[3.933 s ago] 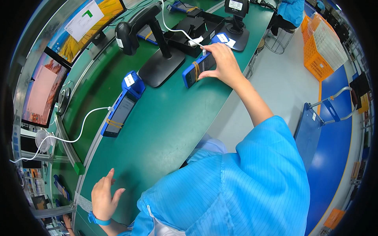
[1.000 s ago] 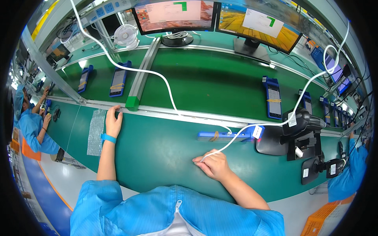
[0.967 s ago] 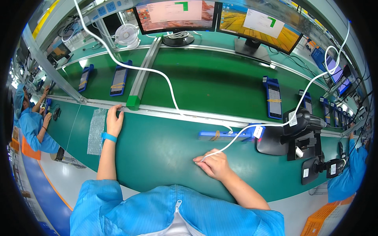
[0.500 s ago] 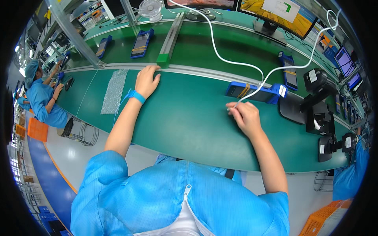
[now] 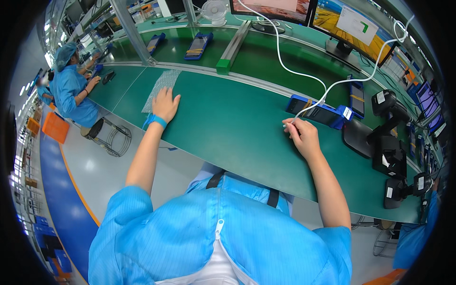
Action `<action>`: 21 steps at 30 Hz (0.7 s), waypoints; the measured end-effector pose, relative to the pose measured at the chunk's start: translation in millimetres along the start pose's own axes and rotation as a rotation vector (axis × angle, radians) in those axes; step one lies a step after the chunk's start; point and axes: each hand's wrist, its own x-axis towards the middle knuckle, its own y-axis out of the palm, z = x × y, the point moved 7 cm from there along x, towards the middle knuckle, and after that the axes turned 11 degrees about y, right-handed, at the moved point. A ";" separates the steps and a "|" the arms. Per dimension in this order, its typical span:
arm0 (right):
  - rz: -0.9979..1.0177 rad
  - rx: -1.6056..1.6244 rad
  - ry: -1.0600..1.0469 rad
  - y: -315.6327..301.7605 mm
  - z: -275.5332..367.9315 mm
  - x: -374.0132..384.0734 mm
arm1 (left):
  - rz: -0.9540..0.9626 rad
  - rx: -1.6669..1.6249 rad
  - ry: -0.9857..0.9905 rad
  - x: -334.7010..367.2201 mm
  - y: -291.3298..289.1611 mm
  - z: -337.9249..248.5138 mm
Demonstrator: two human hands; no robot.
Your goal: The person tests handheld electronic devices at a workstation by plugging and unplugging a cable into each device, tapping on the screens, and moving the devices along the workbench.
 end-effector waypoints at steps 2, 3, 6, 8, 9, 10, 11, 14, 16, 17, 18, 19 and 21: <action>0.024 -0.030 -0.045 -1.0 6.9 0.7 | -0.004 -0.054 -0.031 -7.3 2.6 14.3; 0.050 -0.069 -0.085 -0.2 10.3 0.2 | 0.019 -0.071 -0.014 -7.0 4.5 12.9; 0.107 -0.091 -0.124 1.4 11.1 -2.2 | 0.032 -0.098 0.005 -4.8 7.1 13.0; 0.138 -0.071 -0.135 3.3 8.5 -4.8 | 0.017 -0.106 0.017 -2.0 8.0 12.8; 0.153 -0.075 -0.155 3.8 12.1 -4.3 | 0.016 -0.108 0.008 -0.1 8.4 19.5; 0.155 -0.049 -0.147 3.9 11.9 -4.0 | 0.015 -0.115 0.011 2.5 8.8 25.4; 0.158 -0.021 -0.137 5.0 11.2 -4.8 | 0.017 -0.122 0.014 3.7 9.9 30.5; 0.163 0.045 -0.095 2.5 8.0 -3.5 | -0.064 -0.055 0.057 18.9 7.1 29.5; 0.156 0.041 -0.104 1.0 9.2 -4.0 | -0.062 -0.006 0.058 30.4 2.1 23.1; 0.194 -0.001 -0.112 1.6 12.1 -4.3 | -0.054 -0.001 0.065 32.1 2.6 22.6; 0.194 0.006 -0.153 1.6 15.7 -4.8 | -0.033 0.008 0.051 33.1 3.5 24.4; 0.194 0.013 -0.193 1.7 18.2 -4.2 | -0.013 0.018 0.036 35.6 5.3 25.9; 0.197 0.033 -0.169 -0.4 16.8 -1.9 | -0.038 0.016 0.033 34.5 4.5 23.3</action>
